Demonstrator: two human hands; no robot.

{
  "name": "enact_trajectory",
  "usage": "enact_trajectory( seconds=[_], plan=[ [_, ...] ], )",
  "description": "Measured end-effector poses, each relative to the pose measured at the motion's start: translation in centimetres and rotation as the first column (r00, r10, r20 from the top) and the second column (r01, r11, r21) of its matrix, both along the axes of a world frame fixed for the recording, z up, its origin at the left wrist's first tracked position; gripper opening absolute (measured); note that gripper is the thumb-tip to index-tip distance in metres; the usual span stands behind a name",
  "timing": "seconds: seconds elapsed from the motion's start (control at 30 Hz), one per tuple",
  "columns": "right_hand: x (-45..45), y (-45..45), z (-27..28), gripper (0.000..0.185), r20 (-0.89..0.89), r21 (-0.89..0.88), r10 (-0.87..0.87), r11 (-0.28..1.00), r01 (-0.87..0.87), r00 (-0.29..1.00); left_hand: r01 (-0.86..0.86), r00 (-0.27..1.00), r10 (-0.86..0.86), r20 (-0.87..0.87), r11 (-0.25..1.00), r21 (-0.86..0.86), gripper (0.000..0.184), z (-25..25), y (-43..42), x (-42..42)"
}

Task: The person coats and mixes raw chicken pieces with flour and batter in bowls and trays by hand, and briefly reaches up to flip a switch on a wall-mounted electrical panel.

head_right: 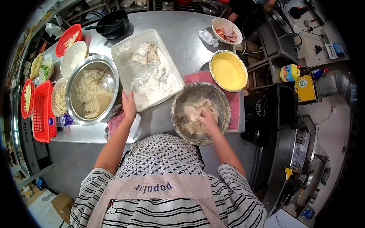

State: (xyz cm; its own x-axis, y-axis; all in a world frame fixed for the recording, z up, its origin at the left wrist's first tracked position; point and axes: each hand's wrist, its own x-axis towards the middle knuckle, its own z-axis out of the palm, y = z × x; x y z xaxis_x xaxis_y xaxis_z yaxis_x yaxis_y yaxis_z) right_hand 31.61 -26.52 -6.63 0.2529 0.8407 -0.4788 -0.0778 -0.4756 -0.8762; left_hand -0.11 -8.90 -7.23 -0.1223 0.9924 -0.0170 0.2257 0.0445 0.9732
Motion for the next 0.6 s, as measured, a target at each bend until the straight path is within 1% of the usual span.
enact_trajectory(
  seconds=[0.03,0.1,0.13,0.2,0.23,0.27,0.3,0.33,0.37,0.4,0.43,0.47,0.5,0.53,0.57,0.6],
  plan=[
    [1.1,-0.1,-0.3,0.026,0.003,0.0,-0.002,1.0,0.002,1.0,-0.016,1.0,0.016,-0.004,0.999,0.033,0.045,-0.1,0.0,0.1],
    [2.4,0.3,-0.4,0.034,0.018,0.128,-0.137,0.983,0.134,0.99,-0.019,1.0,0.019,-0.009,0.999,0.042,0.045,-0.5,0.2,0.1],
    [2.4,0.5,-0.1,0.034,0.02,0.128,-0.138,0.983,0.135,0.99,-0.024,1.0,0.025,-0.017,0.998,0.05,0.044,-0.7,0.2,0.1],
    [2.1,1.1,0.7,0.032,0.041,-0.02,-0.257,0.966,0.258,0.966,-0.018,1.0,0.017,0.016,0.999,0.036,0.045,-0.6,0.1,0.1],
    [2.9,1.0,-0.9,0.032,0.041,-0.019,-0.257,0.966,0.258,0.965,-0.012,0.999,0.011,0.049,1.0,0.023,0.045,-0.6,0.1,0.1],
    [3.8,1.1,-2.9,0.031,0.396,-0.041,-0.061,0.996,0.084,0.916,-0.012,0.999,0.011,0.048,1.0,0.024,0.045,-0.6,0.1,0.1],
    [3.5,1.6,-2.7,0.03,0.689,-0.124,0.139,0.99,-0.073,0.712,-0.011,0.999,0.01,0.044,0.999,0.041,0.045,-0.8,0.2,0.0],
    [3.5,1.9,-2.3,0.03,0.689,-0.124,0.138,0.99,-0.072,0.712,-0.011,0.999,0.009,0.04,0.998,0.058,0.045,-1.0,0.3,0.0],
    [3.6,2.1,-1.8,0.03,0.774,-0.25,0.268,0.962,-0.112,0.573,-0.011,0.999,0.009,0.04,0.998,0.059,0.045,-1.3,0.3,0.0],
    [3.3,2.5,-0.8,0.03,0.821,-0.377,0.395,0.917,-0.129,0.413,-0.009,0.999,0.007,0.053,0.999,0.034,0.045,-1.0,0.2,0.0],
    [3.7,2.7,-0.3,0.03,0.822,-0.376,0.397,0.917,-0.135,0.409,-0.011,0.998,0.011,0.068,1.0,0.009,0.045,-0.8,0.2,0.0],
    [4.4,2.8,0.1,0.029,0.679,-0.227,0.278,0.96,-0.166,0.68,-0.02,0.997,0.02,0.068,1.0,0.007,0.045,-0.5,0.1,0.1],
    [4.7,2.9,0.6,0.029,0.444,-0.078,0.164,0.987,-0.144,0.881,-0.017,0.998,0.018,0.057,1.0,-0.002,0.045,0.2,0.0,0.1],
    [4.2,3.3,2.3,0.029,0.443,-0.081,0.169,0.986,-0.149,0.881,-0.012,0.999,0.012,0.047,1.0,-0.013,0.046,0.5,-0.1,0.2],
    [3.1,3.7,5.2,0.024,0.322,-0.021,0.128,0.991,-0.129,0.938,-0.012,0.999,0.012,0.047,1.0,-0.016,0.046,0.3,-0.1,0.1],
    [2.3,3.9,6.6,0.02,0.193,0.037,0.088,0.995,-0.097,0.977,-0.013,1.0,0.013,0.025,1.0,0.009,0.046,0.0,0.0,0.1]
  ],
)
